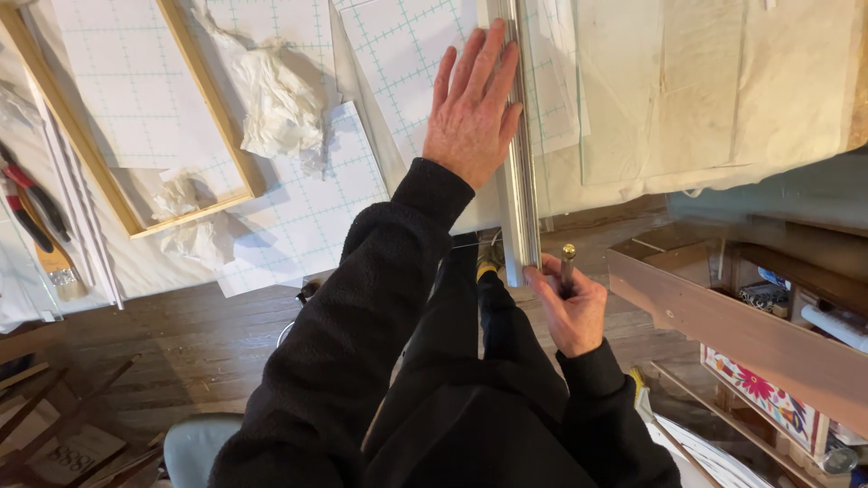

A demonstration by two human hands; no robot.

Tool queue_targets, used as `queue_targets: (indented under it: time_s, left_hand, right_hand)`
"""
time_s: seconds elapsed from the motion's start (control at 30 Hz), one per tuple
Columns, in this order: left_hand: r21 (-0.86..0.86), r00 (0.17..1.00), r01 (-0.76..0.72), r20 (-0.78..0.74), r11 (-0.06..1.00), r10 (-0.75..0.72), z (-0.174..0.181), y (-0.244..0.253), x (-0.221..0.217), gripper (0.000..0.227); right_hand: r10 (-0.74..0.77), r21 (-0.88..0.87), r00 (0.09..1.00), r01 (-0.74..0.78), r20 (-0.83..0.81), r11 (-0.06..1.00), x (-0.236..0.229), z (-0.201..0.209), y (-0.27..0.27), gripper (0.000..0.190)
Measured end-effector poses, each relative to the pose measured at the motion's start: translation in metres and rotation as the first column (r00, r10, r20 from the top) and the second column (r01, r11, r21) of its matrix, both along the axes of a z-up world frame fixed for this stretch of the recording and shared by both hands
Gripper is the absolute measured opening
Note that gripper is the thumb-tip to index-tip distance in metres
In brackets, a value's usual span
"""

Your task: Clean a piece of glass and then use a glass cutter and straight edge to cut a new piece of glass for a frame.

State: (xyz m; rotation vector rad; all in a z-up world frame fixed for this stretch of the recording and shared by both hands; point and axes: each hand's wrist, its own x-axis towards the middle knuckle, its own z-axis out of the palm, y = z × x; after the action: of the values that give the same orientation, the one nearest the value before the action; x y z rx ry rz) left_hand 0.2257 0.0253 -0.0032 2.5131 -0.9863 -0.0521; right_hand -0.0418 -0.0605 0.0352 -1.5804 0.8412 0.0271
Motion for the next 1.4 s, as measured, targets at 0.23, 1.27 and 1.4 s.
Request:
queue_targets:
  time_s: [0.23, 1.27, 1.4]
  left_hand:
    - [0.042, 1.0, 0.012, 0.013, 0.999, -0.013, -0.007, 0.002, 0.0, 0.07]
    - [0.11, 0.977, 0.206, -0.081, 0.972, -0.198, 0.02, 0.019, 0.008, 0.127]
    - [0.146, 0.975, 0.208, -0.115, 0.967, -0.192, 0.016, 0.02, 0.008, 0.133]
  right_hand:
    - [0.005, 0.013, 1.0, -0.005, 0.024, 1.0, -0.003, -0.009, -0.002, 0.03]
    - [-0.055, 0.032, 0.998, 0.056, -0.024, 0.998, -0.006, -0.011, -0.003, 0.027]
    - [-0.074, 0.059, 0.997, 0.075, -0.016, 0.995, -0.01, -0.013, -0.008, 0.029]
